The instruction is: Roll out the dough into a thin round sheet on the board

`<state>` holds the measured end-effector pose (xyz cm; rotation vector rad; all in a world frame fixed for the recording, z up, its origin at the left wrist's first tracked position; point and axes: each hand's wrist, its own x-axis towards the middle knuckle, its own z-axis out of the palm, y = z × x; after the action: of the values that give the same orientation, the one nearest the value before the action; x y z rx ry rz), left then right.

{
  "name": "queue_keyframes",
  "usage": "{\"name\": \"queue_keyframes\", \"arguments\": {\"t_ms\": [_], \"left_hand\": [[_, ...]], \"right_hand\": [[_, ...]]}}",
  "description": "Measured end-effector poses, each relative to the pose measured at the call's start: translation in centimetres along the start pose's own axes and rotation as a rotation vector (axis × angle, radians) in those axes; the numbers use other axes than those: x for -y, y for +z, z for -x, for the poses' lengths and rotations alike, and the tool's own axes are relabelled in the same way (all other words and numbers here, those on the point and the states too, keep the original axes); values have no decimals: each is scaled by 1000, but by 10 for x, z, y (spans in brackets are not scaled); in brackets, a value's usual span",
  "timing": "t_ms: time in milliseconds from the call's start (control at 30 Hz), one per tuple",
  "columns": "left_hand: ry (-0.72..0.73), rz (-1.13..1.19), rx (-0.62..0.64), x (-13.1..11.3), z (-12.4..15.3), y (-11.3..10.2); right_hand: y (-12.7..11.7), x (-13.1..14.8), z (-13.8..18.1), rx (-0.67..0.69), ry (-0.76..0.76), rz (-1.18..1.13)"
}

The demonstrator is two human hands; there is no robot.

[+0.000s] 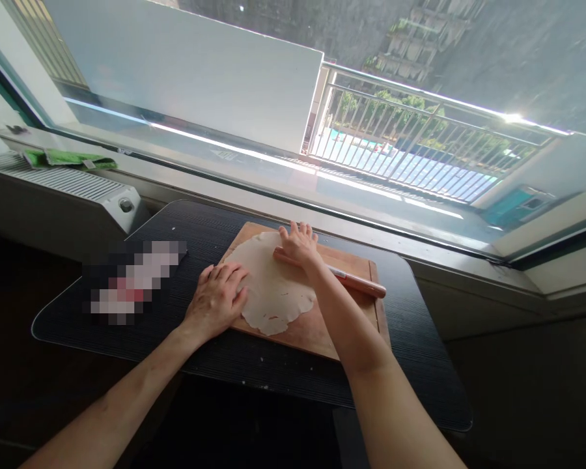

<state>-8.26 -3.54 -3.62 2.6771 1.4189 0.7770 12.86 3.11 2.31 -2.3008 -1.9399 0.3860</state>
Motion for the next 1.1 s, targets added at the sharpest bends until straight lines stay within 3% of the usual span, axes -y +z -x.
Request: {"name": "queue_keyframes", "arguments": {"t_ms": [200, 433, 633, 867, 967, 1100], "left_hand": [[-3, 15, 3, -1, 0, -1], [-19, 36, 5, -1, 0, -2], [-15, 50, -2, -1, 0, -1], [-15, 18, 7, -1, 0, -2], [-10, 15, 2, -2, 0, -1], [-10, 14, 5, -2, 0, -1]], "right_hand": [[24, 10, 44, -75, -178, -8], [3, -4, -3, -85, 3, 9], [25, 6, 43, -82, -208, 2], [2, -8, -4, -74, -5, -29], [13, -1, 25, -40, -106, -38], [29, 8, 61, -97, -253, 6]]}}
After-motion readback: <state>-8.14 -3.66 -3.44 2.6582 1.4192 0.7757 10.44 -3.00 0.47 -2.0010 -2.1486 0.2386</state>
